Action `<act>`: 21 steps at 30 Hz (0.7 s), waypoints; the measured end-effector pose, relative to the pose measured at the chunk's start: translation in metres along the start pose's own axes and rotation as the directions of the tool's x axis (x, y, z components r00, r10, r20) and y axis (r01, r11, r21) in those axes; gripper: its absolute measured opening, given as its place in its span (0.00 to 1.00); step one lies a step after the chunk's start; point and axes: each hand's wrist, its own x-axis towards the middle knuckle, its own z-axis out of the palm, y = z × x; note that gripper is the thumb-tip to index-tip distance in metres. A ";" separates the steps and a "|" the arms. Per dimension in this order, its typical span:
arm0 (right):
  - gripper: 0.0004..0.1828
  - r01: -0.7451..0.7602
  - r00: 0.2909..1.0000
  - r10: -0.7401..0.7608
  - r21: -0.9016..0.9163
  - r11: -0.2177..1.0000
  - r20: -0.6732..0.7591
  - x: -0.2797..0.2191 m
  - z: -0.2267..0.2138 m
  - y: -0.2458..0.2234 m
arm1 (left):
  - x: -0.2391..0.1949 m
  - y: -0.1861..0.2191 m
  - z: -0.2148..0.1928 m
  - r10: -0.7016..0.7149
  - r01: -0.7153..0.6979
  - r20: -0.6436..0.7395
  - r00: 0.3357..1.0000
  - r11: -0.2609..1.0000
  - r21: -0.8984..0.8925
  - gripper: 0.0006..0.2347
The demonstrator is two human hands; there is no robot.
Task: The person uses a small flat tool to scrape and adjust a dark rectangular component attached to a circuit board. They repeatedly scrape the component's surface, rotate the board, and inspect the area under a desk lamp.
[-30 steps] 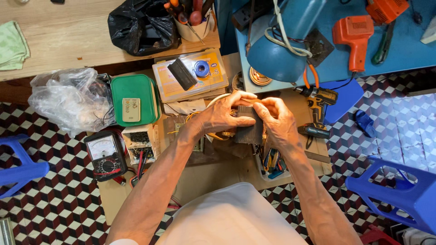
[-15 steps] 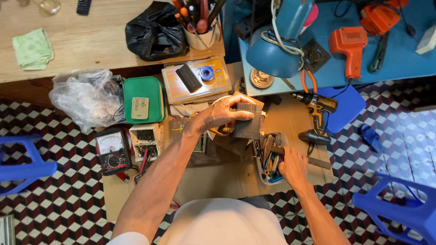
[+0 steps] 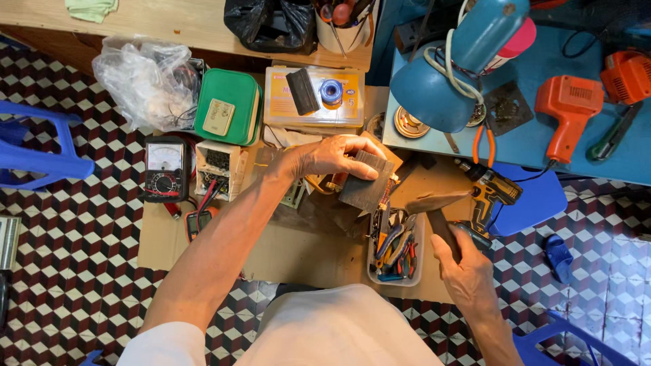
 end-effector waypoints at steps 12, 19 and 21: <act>0.20 0.590 0.755 -0.646 -0.308 0.746 -0.118 0.006 -0.001 -0.117 | 0.006 -0.013 -0.004 0.124 -0.125 0.027 0.992 0.992 0.032 0.23; 0.19 0.555 0.769 -0.619 -0.311 0.771 -0.160 0.004 0.005 -0.116 | 0.011 -0.024 -0.004 0.256 -0.259 0.041 0.966 0.961 0.101 0.21; 0.19 0.546 0.775 -0.613 -0.326 0.772 -0.152 0.005 0.002 -0.115 | 0.010 -0.024 -0.005 0.002 0.000 0.043 0.999 0.998 -0.057 0.24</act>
